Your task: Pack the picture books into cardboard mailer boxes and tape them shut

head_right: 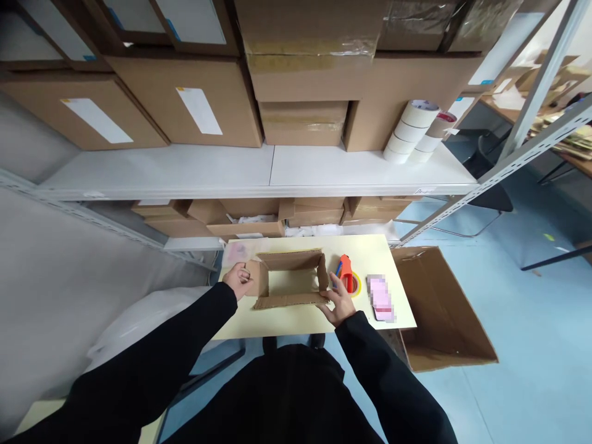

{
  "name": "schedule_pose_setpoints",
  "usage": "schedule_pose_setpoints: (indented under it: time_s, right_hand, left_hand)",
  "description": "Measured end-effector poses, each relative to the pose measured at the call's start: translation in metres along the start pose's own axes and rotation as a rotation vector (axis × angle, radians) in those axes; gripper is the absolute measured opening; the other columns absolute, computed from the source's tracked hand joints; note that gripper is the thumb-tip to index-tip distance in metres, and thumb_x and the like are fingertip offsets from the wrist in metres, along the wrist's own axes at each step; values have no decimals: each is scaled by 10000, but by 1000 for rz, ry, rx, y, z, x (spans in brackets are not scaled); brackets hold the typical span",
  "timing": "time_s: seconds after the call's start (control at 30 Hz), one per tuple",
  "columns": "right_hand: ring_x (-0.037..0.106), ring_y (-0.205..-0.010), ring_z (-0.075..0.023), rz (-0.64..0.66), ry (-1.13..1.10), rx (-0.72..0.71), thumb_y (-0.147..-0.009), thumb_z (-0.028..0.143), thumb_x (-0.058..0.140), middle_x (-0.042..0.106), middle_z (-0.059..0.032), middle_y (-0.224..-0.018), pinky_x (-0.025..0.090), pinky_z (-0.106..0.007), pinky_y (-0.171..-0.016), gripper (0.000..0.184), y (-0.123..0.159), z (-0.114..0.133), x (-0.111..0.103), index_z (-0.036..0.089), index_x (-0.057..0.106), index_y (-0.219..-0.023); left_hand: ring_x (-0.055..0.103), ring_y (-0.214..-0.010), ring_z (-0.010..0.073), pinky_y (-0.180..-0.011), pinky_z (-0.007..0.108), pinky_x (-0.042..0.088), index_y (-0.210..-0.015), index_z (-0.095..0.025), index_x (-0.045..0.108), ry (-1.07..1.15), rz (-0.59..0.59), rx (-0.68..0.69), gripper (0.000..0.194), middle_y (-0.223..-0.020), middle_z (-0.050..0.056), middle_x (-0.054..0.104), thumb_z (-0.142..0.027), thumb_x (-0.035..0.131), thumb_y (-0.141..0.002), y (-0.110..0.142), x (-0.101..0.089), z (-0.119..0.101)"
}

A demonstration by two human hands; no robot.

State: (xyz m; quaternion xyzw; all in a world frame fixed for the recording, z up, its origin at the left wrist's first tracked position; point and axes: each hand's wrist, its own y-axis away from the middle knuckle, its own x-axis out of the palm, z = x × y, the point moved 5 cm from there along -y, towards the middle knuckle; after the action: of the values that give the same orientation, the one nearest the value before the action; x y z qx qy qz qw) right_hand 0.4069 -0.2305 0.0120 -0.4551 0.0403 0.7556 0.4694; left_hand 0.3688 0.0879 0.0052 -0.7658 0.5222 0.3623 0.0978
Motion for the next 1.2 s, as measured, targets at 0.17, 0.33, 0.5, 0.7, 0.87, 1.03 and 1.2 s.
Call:
schedule_pose_setpoints:
  time_s: [0.17,0.33,0.5,0.7,0.87,1.03,1.2]
  right_hand:
    - [566,-1007,-276,116,-54,41,-723,336,583,492,-176,-1235,482,-427,-782,221,-8,-5,1,180,618,-875]
    - [551,-1037,-270,121,-33,25,-729,347,581,524,-165,-1206,471,-432,-815,217,-10,-4,1,184,615,-868]
    - [526,-1066,-276,108,2,-19,-710,351,603,513,-178,-1209,451,-435,-846,243,-11,-2,-1,167,610,-869]
    - [477,-1124,-285,147,-6,-42,-707,347,601,456,-201,-1256,449,-431,-847,259,-10,0,1,152,589,-877]
    - [422,-1175,-299,136,3,-36,-705,359,604,454,-209,-1254,421,-447,-884,279,-6,-4,6,141,575,-876]
    - [303,-1259,-287,130,-52,-69,-719,384,589,448,-191,-1265,353,-462,-965,277,-6,-6,13,155,548,-870]
    - [247,-1287,-259,173,-132,-58,-750,348,562,399,-200,-1303,363,-425,-975,244,-9,-13,20,153,519,-890]
  left_hand:
    - [548,-539,114,-571,267,488,-881,-179,512,203,28,14,304,-704,5,584,-300,612,-620,9,3,-3]
    - [569,-597,128,-523,262,500,-952,-143,538,366,88,21,437,-811,60,592,-376,636,-596,18,4,-2]
    - [594,-694,144,-671,307,519,-1049,-127,539,328,155,56,527,-919,93,592,-343,654,-583,21,4,-3]
    - [577,-917,205,-786,359,487,-1218,-165,459,183,257,281,622,-1157,125,516,-410,587,-661,30,4,-9]
    - [276,-1252,335,-1033,457,220,-1324,-56,304,-159,370,745,980,-1345,215,335,-625,568,-570,40,-1,-13]
    - [132,-1297,369,-1046,479,141,-1378,-33,51,-507,389,824,1356,-1422,230,130,-671,653,-344,44,13,-5]
    - [140,-1313,304,-1021,465,189,-1389,-107,82,-691,305,773,1003,-1423,174,192,-503,594,-623,41,30,-2]
